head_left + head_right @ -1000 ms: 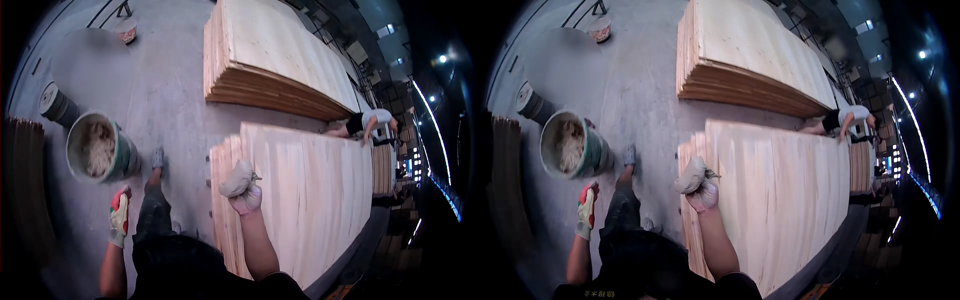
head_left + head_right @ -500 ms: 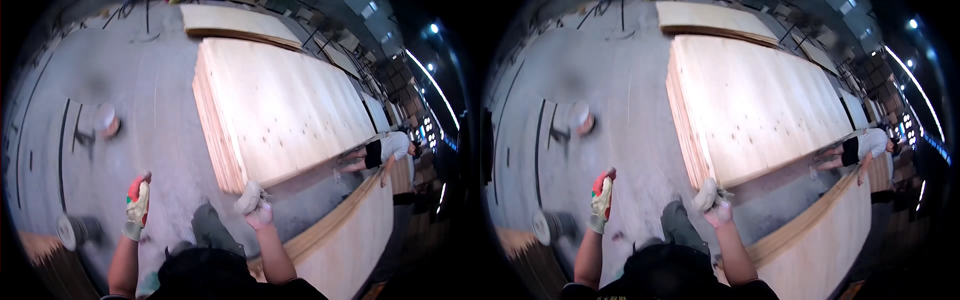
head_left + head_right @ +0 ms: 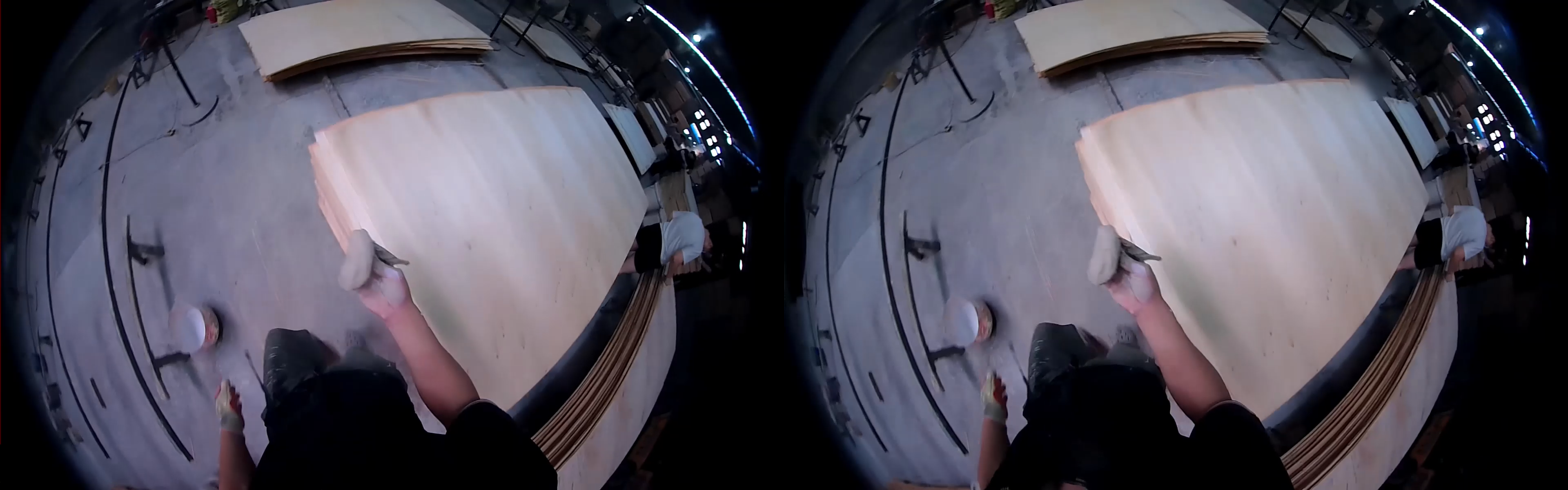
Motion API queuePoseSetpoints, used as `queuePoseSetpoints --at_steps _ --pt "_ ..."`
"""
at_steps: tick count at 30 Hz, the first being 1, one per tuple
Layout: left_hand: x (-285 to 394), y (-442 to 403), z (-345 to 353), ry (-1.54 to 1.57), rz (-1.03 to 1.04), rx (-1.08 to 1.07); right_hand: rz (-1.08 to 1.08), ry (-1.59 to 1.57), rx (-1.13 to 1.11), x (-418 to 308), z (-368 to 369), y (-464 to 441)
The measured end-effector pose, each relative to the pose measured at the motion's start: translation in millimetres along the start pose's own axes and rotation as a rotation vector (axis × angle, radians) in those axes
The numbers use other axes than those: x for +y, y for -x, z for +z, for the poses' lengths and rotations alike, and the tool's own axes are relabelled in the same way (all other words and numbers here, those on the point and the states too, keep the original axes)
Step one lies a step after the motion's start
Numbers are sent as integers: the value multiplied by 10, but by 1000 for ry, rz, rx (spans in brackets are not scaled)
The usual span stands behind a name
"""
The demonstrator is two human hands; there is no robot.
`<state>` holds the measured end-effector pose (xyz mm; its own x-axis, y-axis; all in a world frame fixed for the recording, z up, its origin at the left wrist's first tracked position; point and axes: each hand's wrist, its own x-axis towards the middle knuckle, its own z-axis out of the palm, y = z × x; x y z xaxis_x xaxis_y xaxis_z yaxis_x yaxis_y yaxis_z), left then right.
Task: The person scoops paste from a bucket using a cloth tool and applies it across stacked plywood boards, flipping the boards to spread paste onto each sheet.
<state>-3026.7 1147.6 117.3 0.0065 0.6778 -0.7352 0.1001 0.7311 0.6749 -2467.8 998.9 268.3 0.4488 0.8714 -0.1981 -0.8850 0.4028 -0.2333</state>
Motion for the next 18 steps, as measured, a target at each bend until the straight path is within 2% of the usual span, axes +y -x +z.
queuePoseSetpoints --at_steps 1,4,5,8,9,10,11,12,13,14,15,16,17,18 --pt "267 -144 -234 -57 -117 26 7 -29 12 17 91 -426" --pt "690 -1126 -976 -203 -227 168 -29 -48 -14 59 161 -1583" --pt "901 -1519 -1129 -338 -300 12 -52 16 12 59 182 -1886" --pt "1569 -2538 -612 -243 -413 45 -60 102 113 -89 188 -2725" --pt "1803 -2949 -353 -304 -278 63 -56 46 168 -113 183 -2909" --pt "2349 -3375 -155 -347 -311 36 -82 25 189 -77 290 -3021" --pt "2793 -3735 91 -339 -208 50 -106 -34 133 -60 423 -3111" --pt "3205 -4191 475 -381 -110 -32 -132 -91 75 -63 503 -3204" --pt "3895 -4300 1414 -406 -52 -28 -227 -110 33 -93 445 -3385" --pt "4375 -4783 1938 -434 -1 -116 -285 -126 45 -106 374 -3540" --pt "4770 -5269 2495 -461 48 -207 -317 -140 49 -111 268 -3686" --pt "5185 -5074 3366 -485 152 -113 -350 -155 54 -139 128 -3844" --pt "5471 -5335 3947 -479 191 -155 -424 -197 62 -203 53 -4002" --pt "5731 -5723 4417 -586 239 -255 -483 -213 73 -193 -394 -4163"
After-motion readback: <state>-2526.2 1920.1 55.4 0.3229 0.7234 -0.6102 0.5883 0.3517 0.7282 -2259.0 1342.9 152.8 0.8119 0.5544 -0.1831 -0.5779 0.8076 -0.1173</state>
